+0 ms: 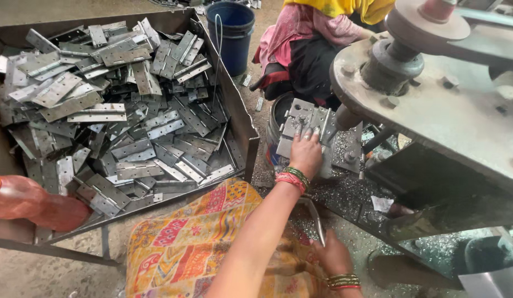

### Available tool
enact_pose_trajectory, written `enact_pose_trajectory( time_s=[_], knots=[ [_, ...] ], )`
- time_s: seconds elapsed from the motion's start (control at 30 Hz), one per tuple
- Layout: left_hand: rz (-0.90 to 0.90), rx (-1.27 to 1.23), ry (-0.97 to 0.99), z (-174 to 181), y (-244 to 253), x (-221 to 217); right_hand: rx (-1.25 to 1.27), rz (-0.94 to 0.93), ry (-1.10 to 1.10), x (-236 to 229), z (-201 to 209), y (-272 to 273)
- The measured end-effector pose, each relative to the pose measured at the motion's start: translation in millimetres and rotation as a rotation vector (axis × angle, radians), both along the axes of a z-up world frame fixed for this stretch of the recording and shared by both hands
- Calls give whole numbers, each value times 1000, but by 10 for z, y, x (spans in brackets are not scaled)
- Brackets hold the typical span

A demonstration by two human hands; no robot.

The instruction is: The person repeatedly picks metal hinge pieces from a bin, places them into a press machine, and operates the lever to process each piece. After processing, the person removes the piece and returns it to the bin, continuing the cycle.

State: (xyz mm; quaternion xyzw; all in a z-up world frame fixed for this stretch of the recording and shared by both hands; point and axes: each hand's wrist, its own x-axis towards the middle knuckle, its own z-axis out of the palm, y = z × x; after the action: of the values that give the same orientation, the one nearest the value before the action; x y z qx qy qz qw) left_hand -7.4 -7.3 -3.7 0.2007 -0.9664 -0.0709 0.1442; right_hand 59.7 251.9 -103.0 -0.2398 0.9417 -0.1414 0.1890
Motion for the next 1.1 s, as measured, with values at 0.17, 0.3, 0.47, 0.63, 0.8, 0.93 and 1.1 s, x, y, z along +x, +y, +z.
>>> enact_pose_trajectory(
  time_s=[0.17, 0.3, 0.47, 0.63, 0.8, 0.93, 1.1],
  knots=[
    [-5, 42, 8, -80, 38, 49, 21, 119, -40, -262, 72, -29],
    [19, 38, 19, -24, 10, 47, 105, 22, -152, -342, 130, -7],
    [-8, 57, -18, 148, 7, 81, -198, 1, 114, 79, -479, 115],
    [-105, 9, -89, 100, 119, 329, -11, 64, 17, -181, -326, 81],
    [48, -30, 67, 158, -91, 36, 138, 23, -193, -407, 517, -128],
    [98, -61, 84, 212, -215, 59, 12, 2, -224, -375, 744, -154],
    [194, -115, 580, -41, -56, 928, 241, 74, -301, -687, 431, -74]
  ],
)
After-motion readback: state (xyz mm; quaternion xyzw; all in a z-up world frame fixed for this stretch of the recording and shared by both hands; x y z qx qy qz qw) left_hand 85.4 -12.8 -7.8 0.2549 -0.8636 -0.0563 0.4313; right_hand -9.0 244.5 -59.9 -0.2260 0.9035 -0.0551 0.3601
